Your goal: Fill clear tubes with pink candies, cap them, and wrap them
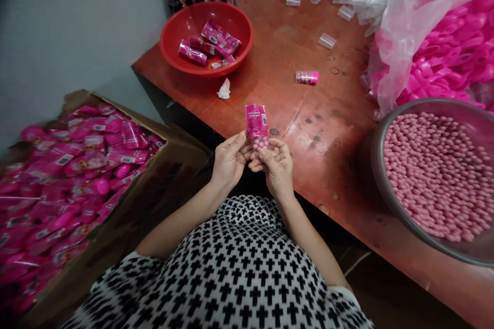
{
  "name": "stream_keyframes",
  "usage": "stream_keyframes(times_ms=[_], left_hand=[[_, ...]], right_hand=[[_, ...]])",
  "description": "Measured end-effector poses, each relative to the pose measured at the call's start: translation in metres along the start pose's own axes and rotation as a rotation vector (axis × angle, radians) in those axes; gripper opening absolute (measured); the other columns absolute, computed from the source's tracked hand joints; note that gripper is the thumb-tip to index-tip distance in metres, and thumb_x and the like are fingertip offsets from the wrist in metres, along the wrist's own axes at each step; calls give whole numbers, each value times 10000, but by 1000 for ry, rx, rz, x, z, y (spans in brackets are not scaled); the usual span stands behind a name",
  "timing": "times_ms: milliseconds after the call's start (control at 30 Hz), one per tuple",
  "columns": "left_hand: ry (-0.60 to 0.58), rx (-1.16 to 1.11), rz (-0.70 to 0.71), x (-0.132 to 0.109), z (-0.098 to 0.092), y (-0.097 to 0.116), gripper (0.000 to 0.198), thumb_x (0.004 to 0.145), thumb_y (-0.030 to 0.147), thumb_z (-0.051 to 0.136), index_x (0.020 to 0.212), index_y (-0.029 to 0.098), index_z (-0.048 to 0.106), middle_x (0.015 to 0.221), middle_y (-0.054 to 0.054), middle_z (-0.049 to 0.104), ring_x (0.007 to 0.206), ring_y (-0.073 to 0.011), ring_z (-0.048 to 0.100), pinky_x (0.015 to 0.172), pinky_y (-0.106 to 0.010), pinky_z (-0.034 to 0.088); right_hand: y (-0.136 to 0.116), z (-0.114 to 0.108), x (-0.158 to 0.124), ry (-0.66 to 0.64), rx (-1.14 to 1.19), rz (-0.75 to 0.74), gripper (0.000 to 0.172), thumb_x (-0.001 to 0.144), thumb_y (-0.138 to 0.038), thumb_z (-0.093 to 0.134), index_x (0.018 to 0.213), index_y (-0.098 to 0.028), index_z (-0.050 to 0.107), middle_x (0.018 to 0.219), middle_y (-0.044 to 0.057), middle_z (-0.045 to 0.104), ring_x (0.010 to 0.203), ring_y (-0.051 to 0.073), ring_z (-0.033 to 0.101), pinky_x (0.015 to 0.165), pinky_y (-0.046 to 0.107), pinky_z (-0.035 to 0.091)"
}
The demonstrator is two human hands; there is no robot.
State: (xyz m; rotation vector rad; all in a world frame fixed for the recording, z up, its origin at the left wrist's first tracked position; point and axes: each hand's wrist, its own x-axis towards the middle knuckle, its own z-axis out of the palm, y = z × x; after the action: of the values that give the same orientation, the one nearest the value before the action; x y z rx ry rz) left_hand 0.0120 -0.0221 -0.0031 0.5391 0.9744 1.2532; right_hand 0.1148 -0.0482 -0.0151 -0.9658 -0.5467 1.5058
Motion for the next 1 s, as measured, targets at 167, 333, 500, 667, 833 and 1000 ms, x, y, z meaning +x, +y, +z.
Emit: stream_keyframes(times_ms=[167,333,500,667,833,1000], left_hand=[[64,99,69,0,-7,1,282,635,352,790,805,138,717,730,-34,707,635,-137,663,635,-270,554],[80,233,104,5,-12,2,223,657,340,757,757,143,729,660,-16,697,561,-124,634,585,-255,541],[62,470,227,11,-17,2,189,717,333,694,709,145,711,615,1,669,541,-121,612,568,-242,520],[50,798,442,13,-19,6,142,767,241,610,684,155,687,631,12,663,566,-106,597,589,-211,471],[20,1086,795,4,-20,6,156,792,156,559,664,156,648,645,-5,644,563,-94,553,607,-211,443],[-71,1113,827,-12,-26,-3,178,822,195,565,671,162,652,650,-19,643,617,-111,572,649,-231,458]], right_hand=[[1,0,0,-4,-8,-6,453,679,-335,771,981,-233,449,648,-61,679,462,96,629,425,170,514],[6,-2,0,-3,-88,-67,424,730,-336,742,1005,-242,432,697,-53,694,489,109,647,453,202,544],[10,-6,-1,-34,-135,-127,368,785,-300,705,1019,-231,429,728,-43,705,512,106,655,463,202,556],[14,-4,-4,17,-166,-173,379,787,-309,706,1037,-229,432,737,-46,702,509,97,651,457,192,551],[21,1,-6,99,-185,-200,368,788,-322,701,1039,-228,448,718,-50,687,486,85,628,444,182,533],[19,2,0,155,-151,-203,364,781,-358,693,1031,-222,465,695,-63,653,490,78,623,453,177,527]])
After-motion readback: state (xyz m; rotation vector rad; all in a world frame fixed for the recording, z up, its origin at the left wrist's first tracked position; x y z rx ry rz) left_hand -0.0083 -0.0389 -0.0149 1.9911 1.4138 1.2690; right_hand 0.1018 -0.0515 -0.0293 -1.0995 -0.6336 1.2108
